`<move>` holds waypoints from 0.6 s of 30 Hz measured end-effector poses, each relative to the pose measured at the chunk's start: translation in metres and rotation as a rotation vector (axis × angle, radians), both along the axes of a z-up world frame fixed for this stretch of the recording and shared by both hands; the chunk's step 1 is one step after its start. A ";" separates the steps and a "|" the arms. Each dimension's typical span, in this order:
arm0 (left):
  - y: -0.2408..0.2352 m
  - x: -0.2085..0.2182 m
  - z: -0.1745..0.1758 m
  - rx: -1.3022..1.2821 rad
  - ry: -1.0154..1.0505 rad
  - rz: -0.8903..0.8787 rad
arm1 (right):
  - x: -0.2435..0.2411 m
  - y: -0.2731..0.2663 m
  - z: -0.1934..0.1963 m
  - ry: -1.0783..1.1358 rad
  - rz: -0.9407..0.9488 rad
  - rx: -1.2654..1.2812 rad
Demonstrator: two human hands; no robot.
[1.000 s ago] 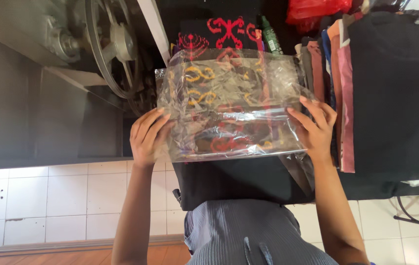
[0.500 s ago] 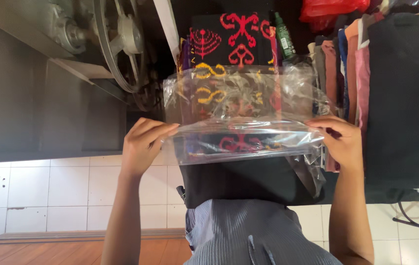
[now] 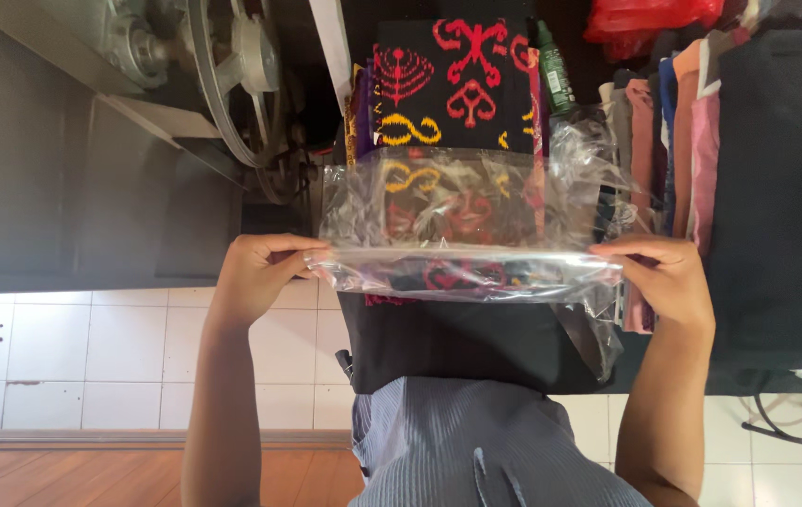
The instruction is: The person folds a black t-shirt and places it into a clear plastic bag. They then fold a patterned fabric and place it into another clear plastic bag. The person repeats this process with additional items, folding them and placing them into plastic bags.
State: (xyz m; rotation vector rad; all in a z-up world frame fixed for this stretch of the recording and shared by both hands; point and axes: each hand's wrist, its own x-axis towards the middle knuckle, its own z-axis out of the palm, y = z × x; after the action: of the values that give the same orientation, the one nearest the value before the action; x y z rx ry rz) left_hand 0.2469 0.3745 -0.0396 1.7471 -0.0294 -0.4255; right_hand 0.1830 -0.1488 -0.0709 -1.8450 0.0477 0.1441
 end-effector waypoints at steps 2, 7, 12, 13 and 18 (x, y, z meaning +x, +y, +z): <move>-0.001 -0.001 0.006 0.093 -0.012 0.009 | 0.001 -0.002 0.004 -0.020 0.055 -0.027; 0.004 0.001 0.015 0.096 0.033 -0.126 | 0.002 -0.009 0.008 0.007 0.077 -0.010; 0.009 0.004 0.004 -0.022 0.127 -0.239 | 0.009 -0.011 0.008 0.040 0.132 -0.106; 0.012 0.004 0.001 -0.015 0.111 -0.246 | 0.010 -0.012 0.008 0.037 0.163 -0.107; 0.023 0.004 -0.011 -0.072 0.132 -0.288 | 0.009 -0.016 0.002 0.028 0.244 -0.060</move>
State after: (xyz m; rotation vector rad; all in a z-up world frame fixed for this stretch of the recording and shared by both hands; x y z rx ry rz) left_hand 0.2506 0.3976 -0.0502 1.6455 -0.2012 -0.7412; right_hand 0.1916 -0.1651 -0.0693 -1.9047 -0.1553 0.3424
